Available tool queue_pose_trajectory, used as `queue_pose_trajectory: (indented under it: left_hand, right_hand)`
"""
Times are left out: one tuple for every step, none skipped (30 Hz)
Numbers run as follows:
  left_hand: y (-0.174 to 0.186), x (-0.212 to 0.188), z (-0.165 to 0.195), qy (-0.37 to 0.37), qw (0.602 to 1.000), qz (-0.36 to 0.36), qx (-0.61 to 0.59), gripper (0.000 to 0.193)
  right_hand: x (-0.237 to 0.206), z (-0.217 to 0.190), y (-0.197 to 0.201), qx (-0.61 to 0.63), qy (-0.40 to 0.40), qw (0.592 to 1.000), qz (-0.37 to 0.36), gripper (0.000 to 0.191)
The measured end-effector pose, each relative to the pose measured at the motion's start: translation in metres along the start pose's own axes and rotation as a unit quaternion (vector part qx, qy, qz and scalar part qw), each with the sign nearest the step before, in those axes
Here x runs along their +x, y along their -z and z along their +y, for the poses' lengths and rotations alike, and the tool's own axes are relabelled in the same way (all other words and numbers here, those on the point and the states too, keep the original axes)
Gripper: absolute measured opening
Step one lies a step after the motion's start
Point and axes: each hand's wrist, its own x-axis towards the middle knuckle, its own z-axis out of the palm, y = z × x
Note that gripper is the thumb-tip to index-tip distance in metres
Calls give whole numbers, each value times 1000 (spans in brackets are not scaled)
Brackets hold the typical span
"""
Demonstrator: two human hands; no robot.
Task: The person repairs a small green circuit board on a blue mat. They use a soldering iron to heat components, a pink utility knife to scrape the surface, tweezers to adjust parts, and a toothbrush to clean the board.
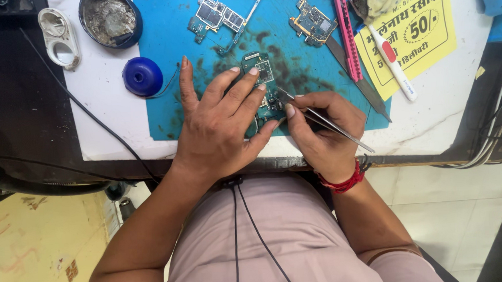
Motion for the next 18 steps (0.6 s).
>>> queue_pose_trajectory:
  left_hand:
    - [0,0,0,-1,1000,1,-1,48]
    - [0,0,0,-1,1000,1,-1,48]
    - [0,0,0,-1,1000,1,-3,48]
    - [1,0,0,0,1000,0,-1,48]
    - [1,0,0,0,1000,-2,0,48]
    - [1,0,0,1,1000,-3,1,48]
    - [1,0,0,-1,1000,-2,-1,49]
    - [1,0,0,-2,1000,-1,-1,49]
    - [1,0,0,-3,1000,1,-2,49]
    - [1,0,0,-2,1000,0,-2,49]
    - [1,0,0,-1,1000,-1,-2,49]
    - [1,0,0,0,1000,-2,-2,49]
    - [1,0,0,-1,1000,-1,-3,49]
    - [1,0,0,-1,1000,-1,-3,49]
    - [1,0,0,-2,1000,0,-3,49]
    - [1,0,0,-2,1000,0,-2,49]
    - [1,0,0,-1,1000,0,-2,49]
    - [1,0,0,-1,1000,-1,-2,49]
  right_hand:
    - [0,0,0,7,-13,1000,4,14]
    - [-1,0,0,15,-26,1000,8,14]
    - [0,-1,0,7,-16,1000,2,14]
    - [0,-1,1,-2,-7,1000,-4,13]
    - [0,-1,1,-11,3,1000,-10,13]
    - [0,-1,1,-4,-3,1000,-5,13]
    - [0,-1,1,4,-8,1000,-1,13]
    - [0,-1,1,12,-13,1000,2,13]
    - [0,-1,0,6,-7,1000,-2,13]
    - [0,-1,0,1,-1,1000,-5,13]
    - [0,-1,0,-5,4,1000,-9,13]
    - [0,-1,0,-1,0,1000,-5,13]
    - [0,-1,0,3,-3,1000,-1,14]
    - [-1,-1,0,7,-7,1000,2,14]
    - [-1,0,0,9,-7,1000,-1,14]
    - [-1,0,0,11,-8,1000,-4,13]
    - [-1,0,0,12,-8,1000,-7,13]
    - [-1,0,0,11,-7,1000,-5,14]
